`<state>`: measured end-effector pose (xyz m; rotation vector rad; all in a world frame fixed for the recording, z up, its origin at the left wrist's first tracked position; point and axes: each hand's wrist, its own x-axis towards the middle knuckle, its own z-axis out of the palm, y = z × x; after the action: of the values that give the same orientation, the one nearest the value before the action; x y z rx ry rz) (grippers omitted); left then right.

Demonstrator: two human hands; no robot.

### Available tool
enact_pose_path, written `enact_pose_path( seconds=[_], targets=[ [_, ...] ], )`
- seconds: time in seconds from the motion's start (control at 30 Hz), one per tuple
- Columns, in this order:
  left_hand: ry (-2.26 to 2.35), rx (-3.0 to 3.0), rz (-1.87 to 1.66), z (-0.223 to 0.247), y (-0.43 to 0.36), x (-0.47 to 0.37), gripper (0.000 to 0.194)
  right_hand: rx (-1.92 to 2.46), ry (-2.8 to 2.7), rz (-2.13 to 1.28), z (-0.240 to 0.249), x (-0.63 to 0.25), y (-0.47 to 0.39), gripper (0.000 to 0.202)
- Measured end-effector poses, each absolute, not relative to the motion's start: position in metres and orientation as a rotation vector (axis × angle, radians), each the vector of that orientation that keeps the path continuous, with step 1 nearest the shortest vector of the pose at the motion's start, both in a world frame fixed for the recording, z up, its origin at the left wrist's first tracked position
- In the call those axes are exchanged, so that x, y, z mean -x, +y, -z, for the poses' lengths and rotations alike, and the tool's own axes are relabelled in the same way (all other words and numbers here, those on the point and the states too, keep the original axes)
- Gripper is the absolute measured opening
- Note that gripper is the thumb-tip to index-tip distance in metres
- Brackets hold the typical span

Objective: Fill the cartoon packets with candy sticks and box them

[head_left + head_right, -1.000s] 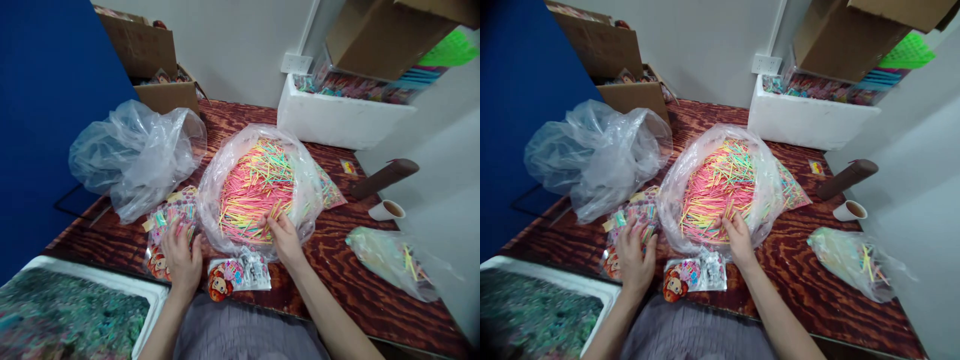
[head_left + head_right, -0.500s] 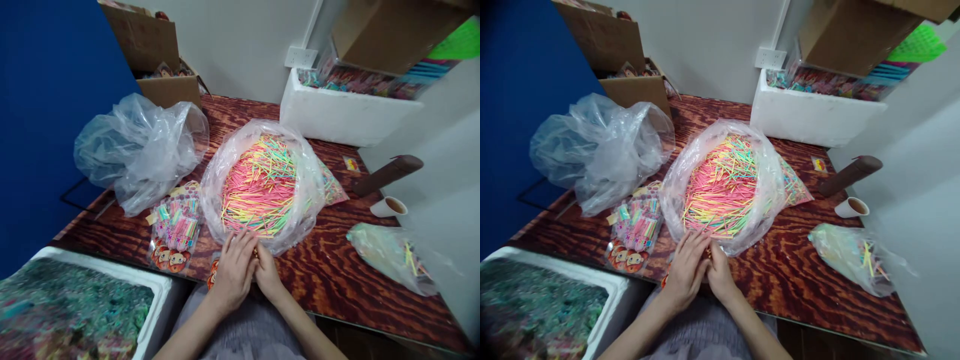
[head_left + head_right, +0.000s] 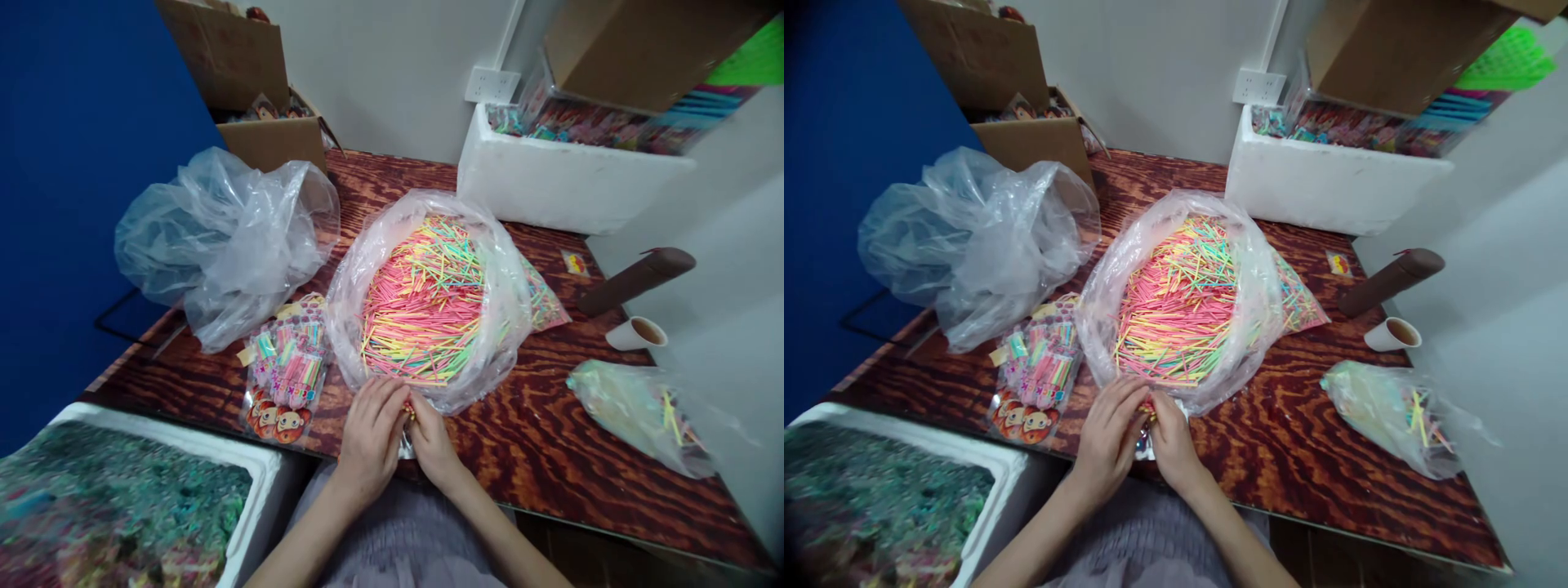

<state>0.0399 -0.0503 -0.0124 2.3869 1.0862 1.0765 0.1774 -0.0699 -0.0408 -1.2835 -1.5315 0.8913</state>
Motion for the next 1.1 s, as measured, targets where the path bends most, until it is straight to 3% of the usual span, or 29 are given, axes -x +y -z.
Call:
enact_pose_path(
  seconds=[0.23,0.5,0.83,1.0,1.1],
  targets=[
    [1.085,-2.485,-1.009,0.005,-0.052,-0.037,0.058,1.226,-1.674,-0.818,0.038,-0.182,-0.068,0.035],
    [1.211,-2.473,-0.982,0.023,-0.058,-0.026,0.055,1.3,-1.417,-1.016,0.031,-0.186,-0.065,0.021],
    [1.49,-2.426,-0.73,0.049,-0.069,-0.01,0.038,1.176,-1.349,-0.985,0.005,-0.209,-0.057,0.02],
    [1.523,-2.319,-0.804,0.041,-0.059,-0.017,0.032,1.186,-1.424,-0.917,-0.002,-0.209,-0.056,0.024],
    [1.526,-2.256,-0.879,0.035,-0.051,-0.017,0.018,1.214,-1.434,-0.89,-0.002,-0.21,-0.056,0.025]
  ],
)
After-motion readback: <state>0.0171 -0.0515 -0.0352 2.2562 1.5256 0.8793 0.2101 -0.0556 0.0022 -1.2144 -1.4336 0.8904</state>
